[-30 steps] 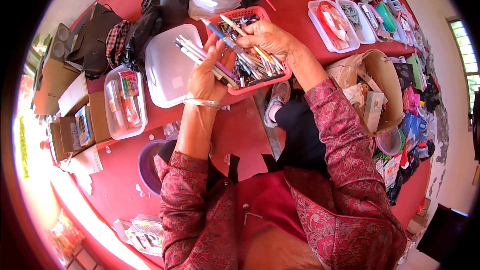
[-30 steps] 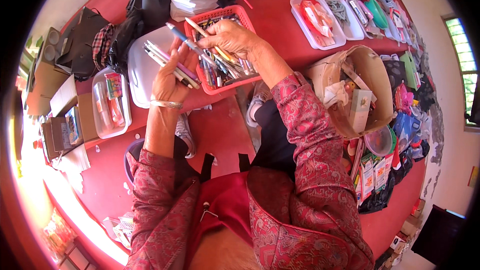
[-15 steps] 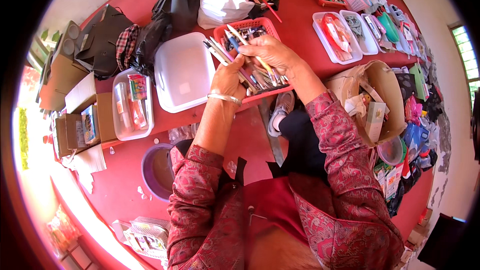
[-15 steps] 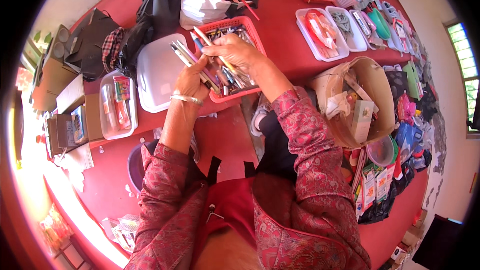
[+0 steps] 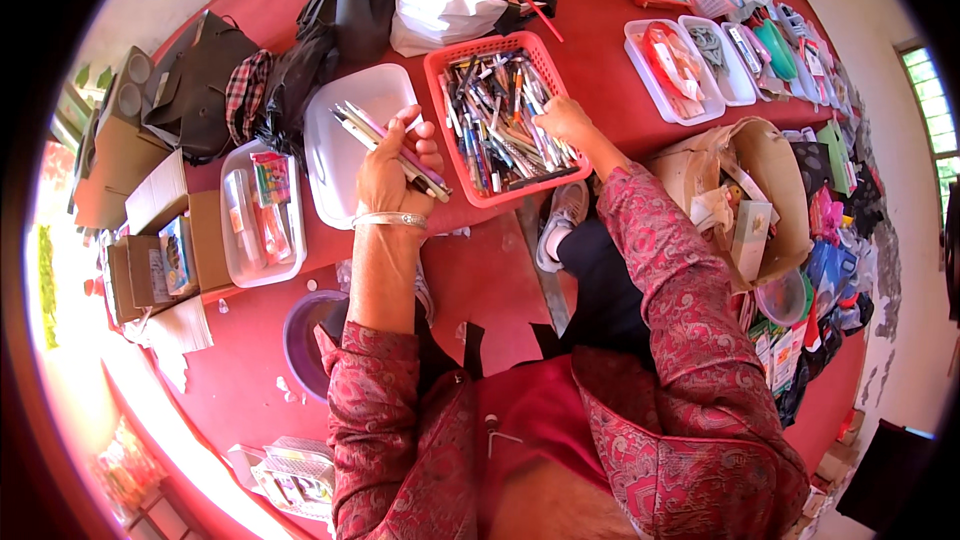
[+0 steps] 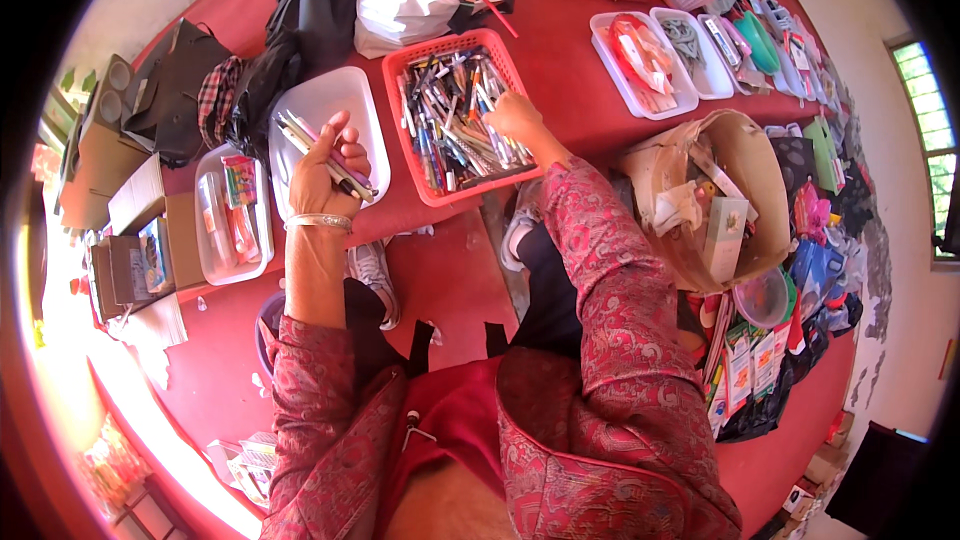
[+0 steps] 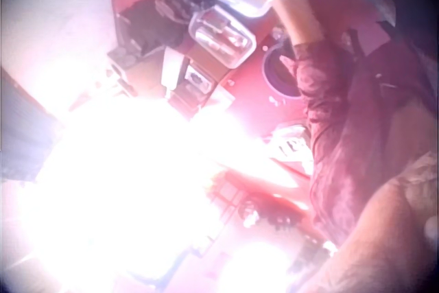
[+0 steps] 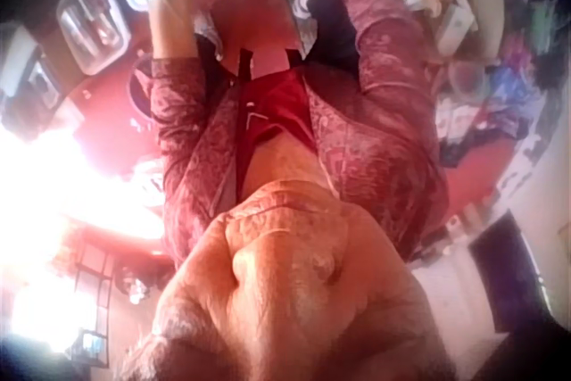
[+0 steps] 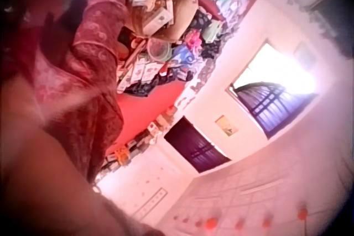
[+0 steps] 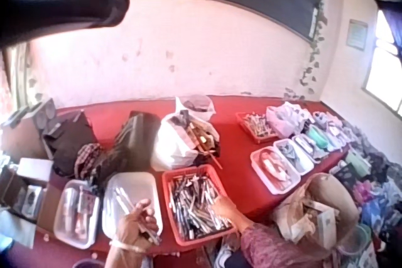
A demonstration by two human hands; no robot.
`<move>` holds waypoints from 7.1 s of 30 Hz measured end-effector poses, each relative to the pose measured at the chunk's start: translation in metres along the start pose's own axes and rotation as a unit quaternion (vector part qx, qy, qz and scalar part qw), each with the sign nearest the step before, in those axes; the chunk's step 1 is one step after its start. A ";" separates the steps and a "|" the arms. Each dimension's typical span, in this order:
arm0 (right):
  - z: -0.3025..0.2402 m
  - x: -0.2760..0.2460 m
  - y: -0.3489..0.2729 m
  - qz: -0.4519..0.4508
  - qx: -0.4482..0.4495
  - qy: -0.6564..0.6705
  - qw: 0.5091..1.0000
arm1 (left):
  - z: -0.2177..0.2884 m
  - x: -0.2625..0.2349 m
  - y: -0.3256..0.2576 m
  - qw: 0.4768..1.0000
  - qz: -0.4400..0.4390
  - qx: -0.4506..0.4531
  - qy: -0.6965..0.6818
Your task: The person sits on the floor and sorts a large collection of pens and pencils from a red basket into a white plastic container. They handle the items one by one, occasionally using a plastic bag to transfer a batch of pens before continuing to sort the remaining items.
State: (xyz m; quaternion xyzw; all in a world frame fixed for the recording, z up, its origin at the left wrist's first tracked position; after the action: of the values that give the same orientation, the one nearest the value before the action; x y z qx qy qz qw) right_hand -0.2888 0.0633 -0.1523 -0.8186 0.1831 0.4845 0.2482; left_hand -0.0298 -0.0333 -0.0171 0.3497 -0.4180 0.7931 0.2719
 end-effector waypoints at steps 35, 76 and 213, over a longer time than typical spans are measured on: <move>-0.166 -0.107 -0.107 -0.067 -0.222 0.350 0.908 | -0.040 0.009 -0.006 0.954 -0.259 -0.144 -0.044; -0.004 0.026 -0.032 -0.024 0.027 -0.127 0.991 | -0.008 0.012 -0.005 0.995 -0.051 0.004 0.089; -0.018 0.042 -0.007 0.035 -0.139 0.013 0.990 | -0.012 -0.007 -0.005 0.998 -0.035 -0.045 -0.020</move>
State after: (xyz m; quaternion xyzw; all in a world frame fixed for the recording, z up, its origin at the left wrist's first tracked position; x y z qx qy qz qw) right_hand -0.2527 0.0558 -0.1803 -0.8444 0.1456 0.5031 0.1129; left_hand -0.0257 -0.0217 -0.0253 0.3672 -0.4466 0.7561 0.3065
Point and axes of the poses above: each hand's wrist, its own y-axis towards the middle knuckle, its own x-axis out of the palm, z = x × y, the point moved 1 cm from there along y, towards the middle knuckle, and after that the axes turned 7 degrees about -x, right-handed, at the moved point
